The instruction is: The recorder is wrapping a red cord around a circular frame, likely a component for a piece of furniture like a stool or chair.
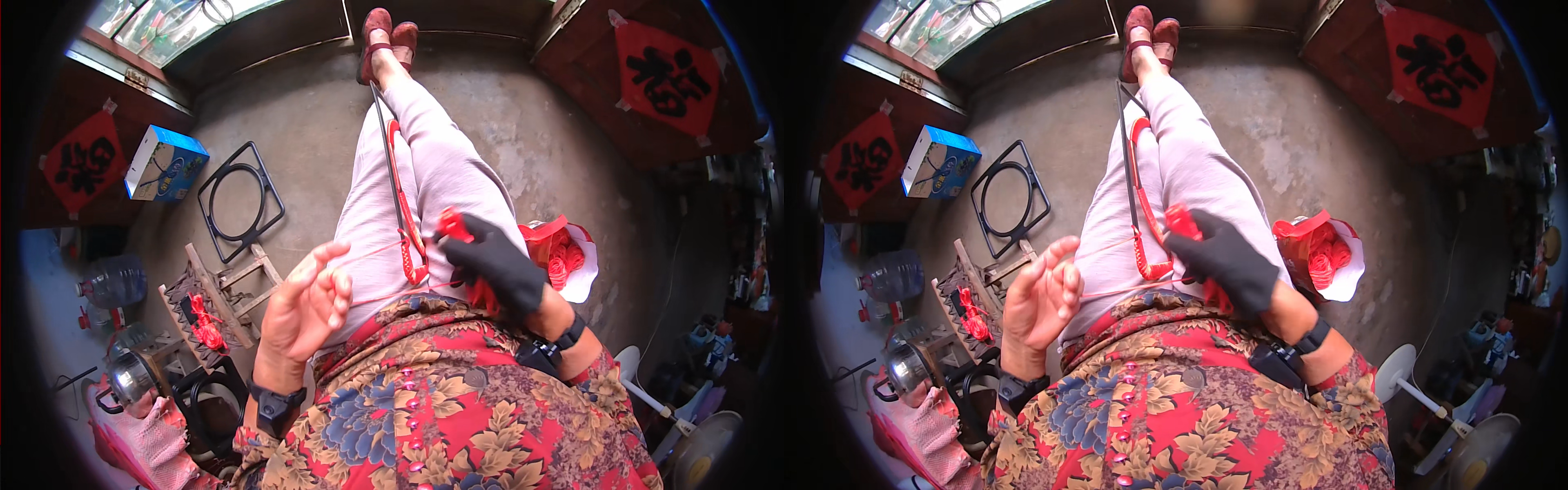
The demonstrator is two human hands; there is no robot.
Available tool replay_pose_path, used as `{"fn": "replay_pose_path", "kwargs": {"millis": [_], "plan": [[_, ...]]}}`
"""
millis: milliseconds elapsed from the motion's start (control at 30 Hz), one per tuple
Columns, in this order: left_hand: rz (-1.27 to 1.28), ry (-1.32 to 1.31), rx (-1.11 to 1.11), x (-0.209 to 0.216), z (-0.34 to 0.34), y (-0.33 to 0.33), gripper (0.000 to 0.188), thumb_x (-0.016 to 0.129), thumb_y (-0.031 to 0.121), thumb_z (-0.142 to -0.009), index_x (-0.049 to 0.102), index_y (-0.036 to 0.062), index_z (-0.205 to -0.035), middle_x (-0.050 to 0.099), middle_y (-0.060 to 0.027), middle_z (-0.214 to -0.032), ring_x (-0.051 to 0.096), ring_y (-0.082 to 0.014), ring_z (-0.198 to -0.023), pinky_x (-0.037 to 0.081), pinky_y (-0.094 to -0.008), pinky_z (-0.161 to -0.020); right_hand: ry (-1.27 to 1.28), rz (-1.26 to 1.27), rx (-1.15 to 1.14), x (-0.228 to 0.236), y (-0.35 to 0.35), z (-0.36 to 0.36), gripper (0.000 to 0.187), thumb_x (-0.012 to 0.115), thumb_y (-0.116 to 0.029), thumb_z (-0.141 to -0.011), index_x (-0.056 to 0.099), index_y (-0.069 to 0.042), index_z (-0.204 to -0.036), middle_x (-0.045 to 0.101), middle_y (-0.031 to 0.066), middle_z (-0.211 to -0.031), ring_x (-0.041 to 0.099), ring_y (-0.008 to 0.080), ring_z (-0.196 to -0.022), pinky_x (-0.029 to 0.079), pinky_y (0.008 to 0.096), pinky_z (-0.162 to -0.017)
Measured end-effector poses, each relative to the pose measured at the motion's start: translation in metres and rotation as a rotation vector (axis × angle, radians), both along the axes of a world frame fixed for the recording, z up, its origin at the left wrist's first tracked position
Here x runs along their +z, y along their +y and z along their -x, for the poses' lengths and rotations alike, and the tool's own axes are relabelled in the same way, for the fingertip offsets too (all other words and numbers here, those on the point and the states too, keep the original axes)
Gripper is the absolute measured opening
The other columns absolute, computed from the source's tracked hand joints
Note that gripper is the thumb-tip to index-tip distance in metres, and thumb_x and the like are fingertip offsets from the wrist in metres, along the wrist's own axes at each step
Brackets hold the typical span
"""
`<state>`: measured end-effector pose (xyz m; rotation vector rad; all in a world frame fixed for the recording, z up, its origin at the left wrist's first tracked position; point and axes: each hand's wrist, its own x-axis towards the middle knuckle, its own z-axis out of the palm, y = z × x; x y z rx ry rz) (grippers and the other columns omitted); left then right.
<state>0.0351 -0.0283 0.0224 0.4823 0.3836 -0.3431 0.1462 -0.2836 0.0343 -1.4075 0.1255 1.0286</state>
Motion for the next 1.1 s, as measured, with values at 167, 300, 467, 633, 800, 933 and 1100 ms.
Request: {"fn": "replay_pose_path", "kwargs": {"millis": [167,300,467,633,800,933,1100], "plan": [[-0.382,0.145,-0.116,0.011,0.034,0.007,0.034,0.059,0.02,-0.093,0.056,-0.0027,-0.118,0.058,-0.0054,-0.072,0.052,-0.0089,-0.055,0.043,-0.0196,-0.047,-0.044,0.078,0.238,-0.021,0.034,0.006,0.032,0.067,-0.023,-0.085,0.061,-0.003,-0.11,0.06,-0.0006,-0.082,0.053,0.0049,-0.07,0.043,0.0211,-0.06],[-0.604,0.169,-0.218,0.007,0.051,0.011,0.018,0.061,0.017,-0.093,0.064,-0.0009,-0.09,0.048,0.0039,-0.057,0.039,-0.0029,-0.046,0.027,-0.0187,-0.042,0.098,0.126,0.297,-0.019,0.042,0.005,0.026,0.067,-0.024,-0.086,0.063,-0.002,-0.1,0.062,0.0011,-0.08,0.054,0.008,-0.07,0.045,0.0254,-0.064],[-0.226,-0.058,-0.202,0.0,0.034,0.018,0.019,0.061,0.017,-0.092,0.06,-0.0022,-0.096,0.059,-0.0076,-0.071,0.051,-0.012,-0.049,0.039,-0.0226,-0.044,-0.037,0.053,0.127,-0.021,0.027,0.0,0.024,0.057,-0.027,-0.092,0.062,-0.005,-0.1,0.06,-0.0005,-0.08,0.051,0.0053,-0.066,0.042,0.0217,-0.06],[-0.299,-0.177,0.114,0.007,-0.031,-0.015,0.033,0.055,0.015,-0.095,0.054,-0.0036,-0.121,0.059,-0.0197,-0.118,0.064,-0.0274,-0.095,0.056,-0.0301,-0.068,-0.436,0.083,-0.044,-0.032,0.009,-0.02,0.027,0.055,-0.023,-0.096,0.064,-0.001,-0.11,0.065,0.0027,-0.095,0.058,0.0107,-0.088,0.046,0.0265,-0.083],[-0.598,-0.056,-0.282,-0.038,-0.047,-0.029,0.038,0.054,0.008,-0.094,0.051,-0.0027,-0.13,0.061,-0.0089,-0.12,0.063,-0.0141,-0.096,0.055,-0.0251,-0.07,-0.568,0.305,0.11,-0.049,0.027,-0.023,0.032,0.06,-0.03,-0.09,0.065,-0.003,-0.105,0.067,0.0138,-0.09,0.066,0.0217,-0.082,0.049,0.0322,-0.076],[-0.705,-0.135,-0.354,-0.043,-0.054,-0.04,0.037,0.055,0.011,-0.095,0.053,0.0015,-0.13,0.062,-0.0067,-0.116,0.062,-0.0107,-0.088,0.054,-0.0229,-0.065,-0.049,-0.009,0.067,-0.049,0.033,-0.017,0.038,0.061,-0.025,-0.09,0.055,-0.006,-0.122,0.068,0.0157,-0.096,0.067,0.0226,-0.082,0.051,0.0318,-0.075],[-0.737,-0.074,-0.476,-0.04,-0.058,-0.037,0.033,0.057,0.012,-0.094,0.055,0.0011,-0.125,0.065,-0.006,-0.106,0.064,-0.0111,-0.081,0.053,-0.0226,-0.058,-0.799,0.334,0.282,-0.055,0.034,-0.012,0.042,0.066,-0.016,-0.085,0.052,-0.007,-0.124,0.068,0.009,-0.082,0.066,0.0151,-0.072,0.052,0.0292,-0.067]]}}
